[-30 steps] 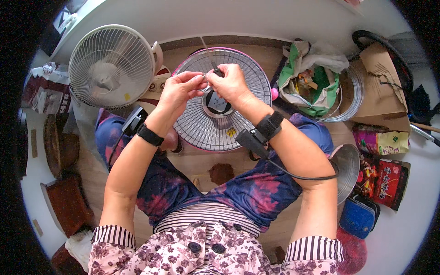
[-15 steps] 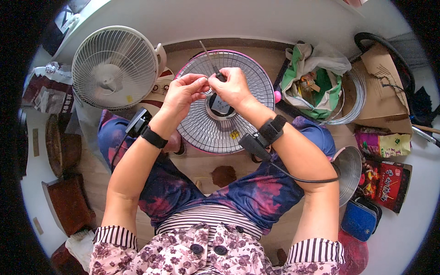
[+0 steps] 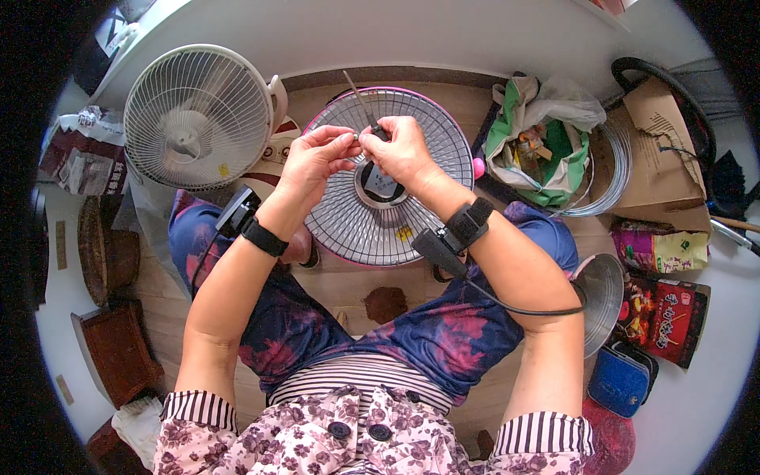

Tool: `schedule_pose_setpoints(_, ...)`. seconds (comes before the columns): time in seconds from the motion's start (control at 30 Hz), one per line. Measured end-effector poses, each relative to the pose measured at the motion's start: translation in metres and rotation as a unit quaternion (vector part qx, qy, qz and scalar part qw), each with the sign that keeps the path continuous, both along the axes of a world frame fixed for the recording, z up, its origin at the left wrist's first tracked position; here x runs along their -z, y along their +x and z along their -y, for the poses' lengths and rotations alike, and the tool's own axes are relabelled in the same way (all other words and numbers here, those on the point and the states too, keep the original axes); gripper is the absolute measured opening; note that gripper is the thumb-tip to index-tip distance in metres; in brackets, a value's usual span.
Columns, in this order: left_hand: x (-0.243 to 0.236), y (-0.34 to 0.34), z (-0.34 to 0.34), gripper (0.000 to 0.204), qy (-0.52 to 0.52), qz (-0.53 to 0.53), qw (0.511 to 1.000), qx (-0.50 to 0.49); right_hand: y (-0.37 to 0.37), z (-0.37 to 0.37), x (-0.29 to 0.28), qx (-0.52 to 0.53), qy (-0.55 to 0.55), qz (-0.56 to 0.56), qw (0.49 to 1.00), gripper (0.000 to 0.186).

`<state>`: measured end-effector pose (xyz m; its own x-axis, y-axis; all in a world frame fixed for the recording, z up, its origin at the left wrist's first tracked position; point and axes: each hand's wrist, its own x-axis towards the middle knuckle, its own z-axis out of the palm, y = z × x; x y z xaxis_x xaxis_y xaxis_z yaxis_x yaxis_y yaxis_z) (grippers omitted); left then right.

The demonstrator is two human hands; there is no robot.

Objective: The person unscrews the center of an electric fan using a screwdriver, removes the protective grill, and then uses a cloth to wipe the internal surface of the fan blades.

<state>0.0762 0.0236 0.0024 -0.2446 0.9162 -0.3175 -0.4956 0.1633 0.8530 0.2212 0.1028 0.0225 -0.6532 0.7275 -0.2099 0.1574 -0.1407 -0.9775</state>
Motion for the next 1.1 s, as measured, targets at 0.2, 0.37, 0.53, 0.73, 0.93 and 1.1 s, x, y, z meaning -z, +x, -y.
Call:
schedule_pose_setpoints(0.2, 0.0, -0.002, 0.0, 0.014, -0.006, -0.022, 1.0, 0.004, 0.0, 0.001, 0.001, 0.002, 0.019, 0.007, 1.0, 0.013)
schedule_pose_setpoints(0.37, 0.003, -0.003, 0.0, 0.012, 0.011, -0.082, 0.997, 0.005, -0.002, 0.003, -0.001, -0.004, 0.044, 0.015, 0.999, 0.014)
schedule_pose_setpoints(0.53, 0.004, 0.002, 0.002, 0.011, 0.027, -0.113, 0.993, 0.015, 0.0, 0.002, 0.005, 0.002, 0.048, 0.019, 0.999, 0.015)
schedule_pose_setpoints(0.73, 0.0, 0.002, 0.001, 0.016, 0.024, -0.091, 0.995, 0.031, 0.001, -0.001, 0.014, -0.008, 0.065, 0.023, 0.998, 0.014)
schedule_pose_setpoints(0.93, -0.003, -0.003, 0.0, 0.016, 0.014, -0.092, 0.994, 0.054, 0.0, -0.005, 0.019, 0.003, 0.098, 0.056, 0.994, 0.019)
schedule_pose_setpoints(1.1, -0.017, -0.007, 0.0, 0.013, -0.006, -0.171, 0.982, 0.08, 0.0, -0.006, 0.018, -0.014, 0.148, 0.07, 0.986, 0.021)
